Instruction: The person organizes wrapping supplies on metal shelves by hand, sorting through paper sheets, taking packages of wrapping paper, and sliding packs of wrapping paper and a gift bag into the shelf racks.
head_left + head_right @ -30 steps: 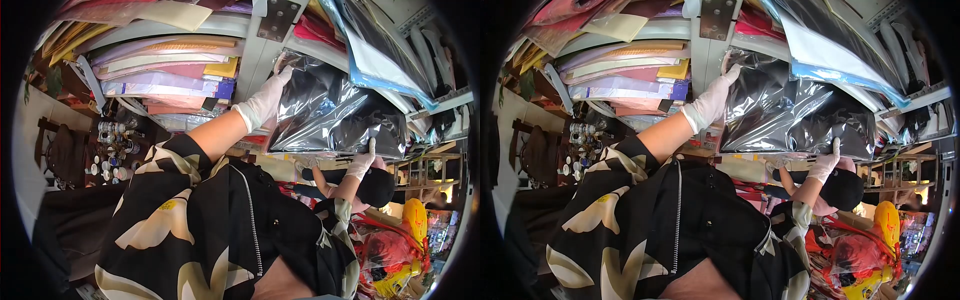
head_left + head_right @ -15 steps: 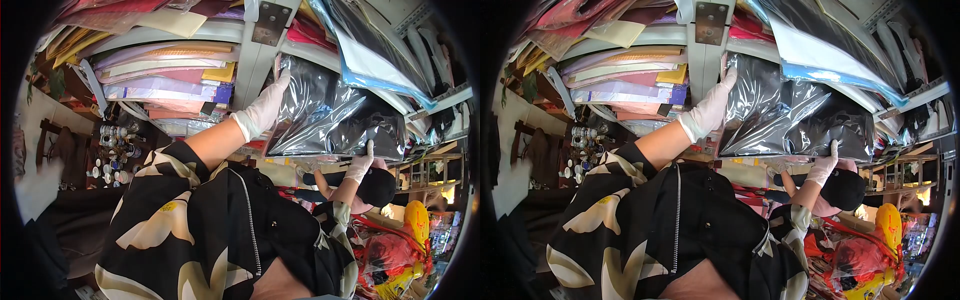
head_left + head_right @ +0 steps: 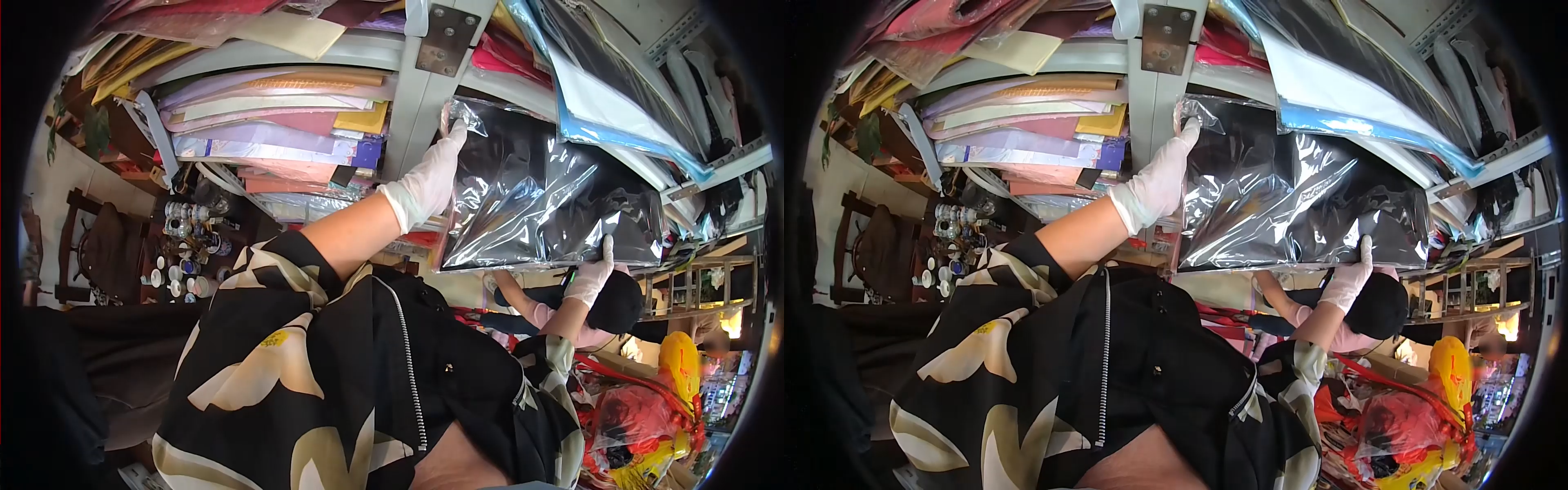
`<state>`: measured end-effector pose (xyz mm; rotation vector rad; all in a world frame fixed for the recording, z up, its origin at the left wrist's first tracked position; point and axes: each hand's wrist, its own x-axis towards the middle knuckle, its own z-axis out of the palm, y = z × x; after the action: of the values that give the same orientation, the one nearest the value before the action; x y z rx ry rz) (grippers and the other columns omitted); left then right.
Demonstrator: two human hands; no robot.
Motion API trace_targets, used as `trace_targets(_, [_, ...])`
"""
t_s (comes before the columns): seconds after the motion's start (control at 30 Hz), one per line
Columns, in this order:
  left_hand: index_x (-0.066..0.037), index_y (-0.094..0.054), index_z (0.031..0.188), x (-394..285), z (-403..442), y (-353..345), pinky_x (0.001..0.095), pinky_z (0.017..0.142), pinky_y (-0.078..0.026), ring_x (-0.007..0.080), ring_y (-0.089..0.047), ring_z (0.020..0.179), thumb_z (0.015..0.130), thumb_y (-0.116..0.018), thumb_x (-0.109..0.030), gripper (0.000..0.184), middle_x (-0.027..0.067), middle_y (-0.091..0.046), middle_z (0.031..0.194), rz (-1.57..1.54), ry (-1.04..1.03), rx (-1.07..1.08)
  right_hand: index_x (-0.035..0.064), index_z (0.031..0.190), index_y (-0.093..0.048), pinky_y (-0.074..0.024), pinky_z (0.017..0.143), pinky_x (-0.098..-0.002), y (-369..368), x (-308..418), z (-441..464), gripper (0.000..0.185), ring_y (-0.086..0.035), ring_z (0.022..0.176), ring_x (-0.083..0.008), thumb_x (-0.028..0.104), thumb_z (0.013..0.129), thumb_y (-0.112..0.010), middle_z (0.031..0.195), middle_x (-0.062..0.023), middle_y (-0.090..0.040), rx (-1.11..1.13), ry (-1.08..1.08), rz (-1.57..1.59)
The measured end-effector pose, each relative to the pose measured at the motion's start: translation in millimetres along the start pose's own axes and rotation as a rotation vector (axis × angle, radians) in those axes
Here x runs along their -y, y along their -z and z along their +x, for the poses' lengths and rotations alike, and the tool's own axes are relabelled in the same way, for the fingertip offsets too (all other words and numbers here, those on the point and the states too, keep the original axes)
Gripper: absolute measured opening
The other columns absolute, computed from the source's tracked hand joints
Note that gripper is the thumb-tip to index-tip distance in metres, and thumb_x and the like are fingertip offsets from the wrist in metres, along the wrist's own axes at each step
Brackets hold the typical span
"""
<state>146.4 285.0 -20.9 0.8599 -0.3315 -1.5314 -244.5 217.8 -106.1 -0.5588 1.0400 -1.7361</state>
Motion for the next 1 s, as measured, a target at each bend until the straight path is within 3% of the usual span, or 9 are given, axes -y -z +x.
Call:
trace_targets(0.07, [-0.007,-0.046,0.142,3.5,3.3,-0.3,0.0364,0.101,-0.047,0.0228,-0.055,0.12,0.101,-0.045,-0.052,0.06,0.0114,-0.053,0.139,0.068,-0.065,-0.062,-0.0022,0.119,-0.067,-0.0524,0.09,-0.034,7.4,-1.1,2.8,0.029,-0.064,0.099,-0.0224,0.014,0.095,-0.06,0.112,-0.0139,-0.068,-0.016,0.075,-0.102])
trace_targets(0.2, [-0.002,-0.048,0.136,-4.3,14.4,17.7,0.0396,0.099,-0.054,0.026,-0.065,0.111,0.103,-0.038,-0.054,0.062,0.016,-0.06,0.131,-0.308,0.011,0.394,-0.0004,0.121,-0.067,-0.0527,0.088,-0.0329,10.4,-1.6,2.1,0.028,-0.063,0.099,-0.0208,0.009,0.096,-0.057,0.116,-0.0128,-0.066,0.026,0.12,-0.12])
trace_targets(0.27, [-0.002,-0.048,0.136,6.3,36.9,26.3,0.0403,0.099,-0.054,0.0263,-0.065,0.111,0.104,-0.037,-0.052,0.061,0.0158,-0.06,0.131,-0.24,-0.026,0.279,0.0009,0.126,-0.064,-0.0525,0.089,-0.0335,-7.7,12.5,-14.6,0.032,-0.062,0.101,-0.0208,0.002,0.095,-0.056,0.122,-0.0119,-0.063,-0.042,-0.041,0.015])
trace_targets(0.43, [0.002,-0.045,0.139,33.3,40.0,15.7,0.0282,0.11,-0.038,0.018,-0.052,0.127,0.106,-0.036,-0.046,0.059,0.0105,-0.057,0.134,0.103,-0.448,-0.075,-0.0043,0.119,-0.065,-0.0534,0.088,-0.0357,23.6,-6.5,5.5,0.035,-0.064,0.1,-0.0235,0.019,0.093,-0.064,0.114,-0.0119,-0.067,0.083,0.297,-0.381])
trace_targets(0.47, [-0.007,-0.025,0.155,29.6,24.4,15.0,0.0309,0.111,-0.029,0.0197,-0.039,0.131,0.099,-0.047,-0.055,0.077,0.013,-0.043,0.146,0.174,-0.48,0.101,-0.0044,0.118,-0.065,-0.0534,0.088,-0.0355,17.6,-3.0,1.7,0.036,-0.065,0.1,-0.0236,0.02,0.092,-0.065,0.113,-0.0119,-0.068,0.063,0.221,-0.302])
trace_targets(0.5, [-0.004,-0.036,0.15,30.9,29.4,29.1,0.0307,0.105,-0.035,0.0192,-0.048,0.123,0.099,-0.048,-0.054,0.072,0.0137,-0.055,0.133,0.383,-0.256,0.129,-0.0045,0.117,-0.065,-0.0534,0.088,-0.0353,12.6,-1.1,-2.2,0.037,-0.065,0.1,-0.0237,0.022,0.092,-0.065,0.112,-0.012,-0.068,0.043,0.143,-0.224])
trace_targets(0.57, [-0.002,-0.044,0.144,36.5,12.3,9.5,0.0302,0.099,-0.039,0.0184,-0.053,0.115,0.099,-0.051,-0.052,0.068,0.0131,-0.062,0.122,0.411,-0.498,-0.006,0.0029,0.119,-0.067,-0.0539,0.084,-0.0331,13.4,-1.6,2.5,0.027,-0.065,0.093,-0.0208,0.009,0.094,-0.059,0.111,-0.0095,-0.067,0.04,0.051,-0.103])
trace_targets(0.87, [-0.001,-0.042,0.145,24.8,53.1,16.3,0.0304,0.105,-0.035,0.0194,-0.049,0.124,0.101,-0.046,-0.052,0.068,0.0124,-0.056,0.133,0.373,-0.362,0.11,-0.0032,0.116,-0.067,-0.051,0.093,-0.0397,11.3,-6.1,16.0,0.039,-0.063,0.101,-0.0254,0.021,0.085,-0.074,0.113,-0.0118,-0.067,-0.047,-0.021,-0.01])
trace_targets(1.0, [-0.003,-0.043,0.146,33.4,68.3,7.0,0.03,0.107,-0.035,0.0211,-0.048,0.128,0.101,-0.046,-0.051,0.066,0.0159,-0.055,0.137,0.163,-0.505,0.016,0.0007,0.115,-0.068,-0.0507,0.078,-0.0279,12.4,-11.2,17.6,0.027,-0.061,0.083,-0.0161,0.009,0.09,-0.067,0.102,-0.0068,-0.067,-0.062,0.111,-0.173])
